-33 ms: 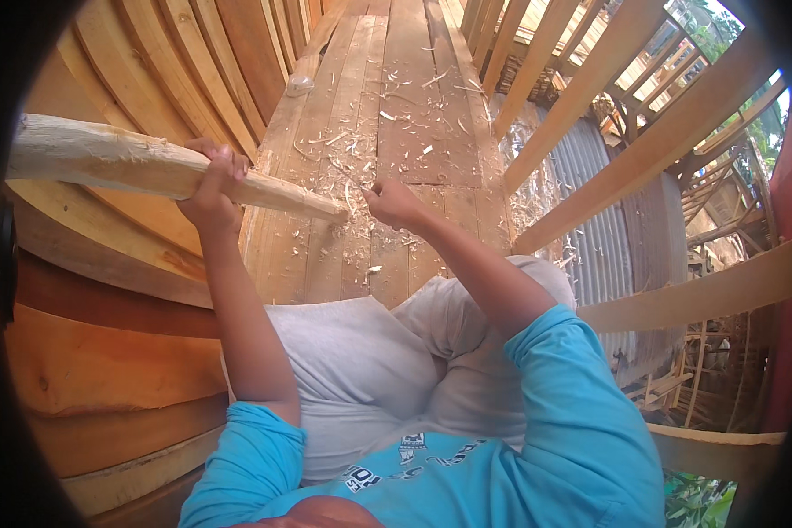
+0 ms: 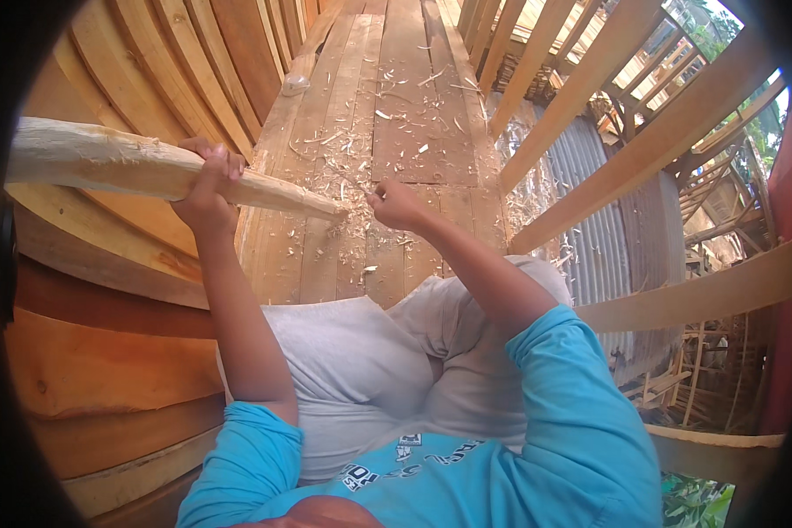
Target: The person carves a long wooden stick using a small knife, repeatedly shaving off thin strips of wood. The person holds the stick with one hand and uses the knife with the other to remove shavings along the length of the stick.
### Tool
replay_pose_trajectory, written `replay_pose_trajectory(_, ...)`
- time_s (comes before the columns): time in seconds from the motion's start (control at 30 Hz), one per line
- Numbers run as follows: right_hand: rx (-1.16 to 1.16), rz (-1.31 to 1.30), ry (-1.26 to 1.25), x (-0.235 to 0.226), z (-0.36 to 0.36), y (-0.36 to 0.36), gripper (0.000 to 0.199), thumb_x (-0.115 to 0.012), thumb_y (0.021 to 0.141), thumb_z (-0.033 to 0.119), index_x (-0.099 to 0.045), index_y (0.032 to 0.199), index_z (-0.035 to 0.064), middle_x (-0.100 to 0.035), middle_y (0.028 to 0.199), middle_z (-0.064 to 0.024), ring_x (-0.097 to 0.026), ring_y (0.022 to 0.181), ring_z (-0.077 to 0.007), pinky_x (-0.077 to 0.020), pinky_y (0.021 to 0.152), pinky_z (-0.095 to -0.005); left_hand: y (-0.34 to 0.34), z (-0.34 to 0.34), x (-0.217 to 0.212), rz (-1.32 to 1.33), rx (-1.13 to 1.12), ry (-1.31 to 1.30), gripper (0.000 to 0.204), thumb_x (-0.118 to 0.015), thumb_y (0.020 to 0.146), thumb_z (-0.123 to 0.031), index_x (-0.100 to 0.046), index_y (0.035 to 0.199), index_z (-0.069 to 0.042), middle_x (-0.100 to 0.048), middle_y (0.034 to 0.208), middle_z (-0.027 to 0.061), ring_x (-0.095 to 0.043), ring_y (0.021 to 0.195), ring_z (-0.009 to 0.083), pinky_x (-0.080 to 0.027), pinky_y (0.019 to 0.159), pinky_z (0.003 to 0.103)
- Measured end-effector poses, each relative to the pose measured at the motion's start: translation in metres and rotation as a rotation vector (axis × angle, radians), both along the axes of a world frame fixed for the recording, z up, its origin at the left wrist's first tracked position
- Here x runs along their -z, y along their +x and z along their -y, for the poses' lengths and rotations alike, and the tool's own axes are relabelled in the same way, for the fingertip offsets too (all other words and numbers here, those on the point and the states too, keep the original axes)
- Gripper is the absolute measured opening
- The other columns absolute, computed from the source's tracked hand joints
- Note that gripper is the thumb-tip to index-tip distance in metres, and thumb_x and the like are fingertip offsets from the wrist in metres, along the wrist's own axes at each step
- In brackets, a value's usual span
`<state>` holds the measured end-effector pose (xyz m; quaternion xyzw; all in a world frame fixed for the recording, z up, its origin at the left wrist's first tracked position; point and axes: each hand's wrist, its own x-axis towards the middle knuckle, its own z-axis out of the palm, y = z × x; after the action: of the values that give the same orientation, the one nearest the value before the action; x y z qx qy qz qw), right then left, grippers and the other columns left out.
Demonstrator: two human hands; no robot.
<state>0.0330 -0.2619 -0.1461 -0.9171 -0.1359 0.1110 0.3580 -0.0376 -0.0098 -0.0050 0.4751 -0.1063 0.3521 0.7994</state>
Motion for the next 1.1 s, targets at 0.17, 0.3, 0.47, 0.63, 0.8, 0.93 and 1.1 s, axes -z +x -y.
replay_pose_trajectory(0.17, 0.086, -0.063, -0.314, 0.060, 0.048, 0.024, 0.027, -0.057, 0.086, 0.018, -0.062, 0.101, -0.0044, -0.065, 0.100, -0.0276, -0.064, 0.093, -0.0399, -0.0493, 0.079, -0.0447, -0.010, 0.005, -0.014, 0.004, 0.016, 0.038, 0.018, -0.061, 0.080, 0.010, -0.051, 0.087, -0.003, -0.049, 0.076, 0.0048, -0.051, 0.059, 0.0162, -0.044, 0.057, 0.031)
replay_pose_trajectory(0.3, 0.039, -0.163, -0.459, 0.078, 0.057, 0.047, 0.029, -0.059, 0.081, 0.013, -0.060, 0.103, -0.0059, -0.064, 0.102, -0.0295, -0.063, 0.095, -0.0418, -0.0507, 0.080, -0.0455, -0.022, -0.008, -0.021, -0.019, 0.003, 0.051, 0.020, -0.060, 0.079, 0.012, -0.050, 0.086, -0.004, -0.048, 0.071, 0.0049, -0.049, 0.057, 0.0155, -0.044, 0.060, 0.031)
replay_pose_trajectory(0.47, 0.054, -0.054, -0.520, 0.099, 0.056, 0.048, 0.033, -0.059, 0.078, 0.008, -0.056, 0.108, -0.0080, -0.064, 0.102, -0.0296, -0.063, 0.096, -0.0424, -0.0506, 0.082, -0.0475, -0.030, -0.014, -0.030, -0.084, -0.091, 0.122, 0.018, -0.062, 0.079, 0.005, -0.050, 0.086, -0.007, -0.044, 0.068, 0.0025, -0.045, 0.058, 0.0140, -0.040, 0.059, 0.031)
replay_pose_trajectory(0.63, 0.075, 0.026, -0.316, 0.085, 0.028, 0.041, 0.035, -0.058, 0.080, 0.006, -0.049, 0.110, -0.0080, -0.063, 0.097, -0.0302, -0.062, 0.093, -0.0440, -0.0495, 0.080, -0.0498, -0.025, -0.010, -0.021, -0.108, -0.074, 0.096, 0.016, -0.061, 0.080, 0.004, -0.050, 0.086, -0.006, -0.044, 0.069, 0.0025, -0.044, 0.058, 0.0137, -0.040, 0.059, 0.031)
replay_pose_trajectory(0.8, 0.047, -0.005, 0.046, 0.050, -0.011, 0.021, 0.024, -0.059, 0.086, 0.013, -0.053, 0.105, -0.0013, -0.064, 0.088, -0.0250, -0.063, 0.084, -0.0406, -0.0487, 0.075, -0.0469, -0.015, -0.008, -0.009, -0.101, -0.065, 0.077, 0.017, -0.059, 0.081, 0.005, -0.047, 0.087, -0.007, -0.044, 0.071, 0.0026, -0.043, 0.059, 0.0130, -0.039, 0.060, 0.030)
replay_pose_trajectory(0.93, -0.001, 0.042, 0.227, 0.020, -0.037, 0.005, 0.022, -0.062, 0.088, 0.016, -0.058, 0.101, -0.0009, -0.065, 0.084, -0.0219, -0.063, 0.077, -0.0353, -0.0479, 0.071, -0.0433, -0.009, -0.009, -0.002, -0.075, -0.022, 0.010, 0.019, -0.057, 0.082, 0.007, -0.045, 0.087, -0.006, -0.042, 0.072, 0.0028, -0.041, 0.057, 0.0128, -0.038, 0.059, 0.029)
replay_pose_trajectory(1.1, -0.035, 0.028, 0.299, 0.008, -0.042, 0.002, 0.025, -0.057, 0.092, 0.020, -0.059, 0.100, -0.0036, -0.064, 0.084, -0.0239, -0.063, 0.079, -0.0375, -0.0479, 0.073, -0.0449, -0.006, -0.003, 0.003, -0.062, 0.027, 0.036, 0.018, -0.056, 0.082, 0.007, -0.045, 0.087, -0.006, -0.041, 0.072, 0.0024, -0.041, 0.056, 0.0124, -0.038, 0.060, 0.030)
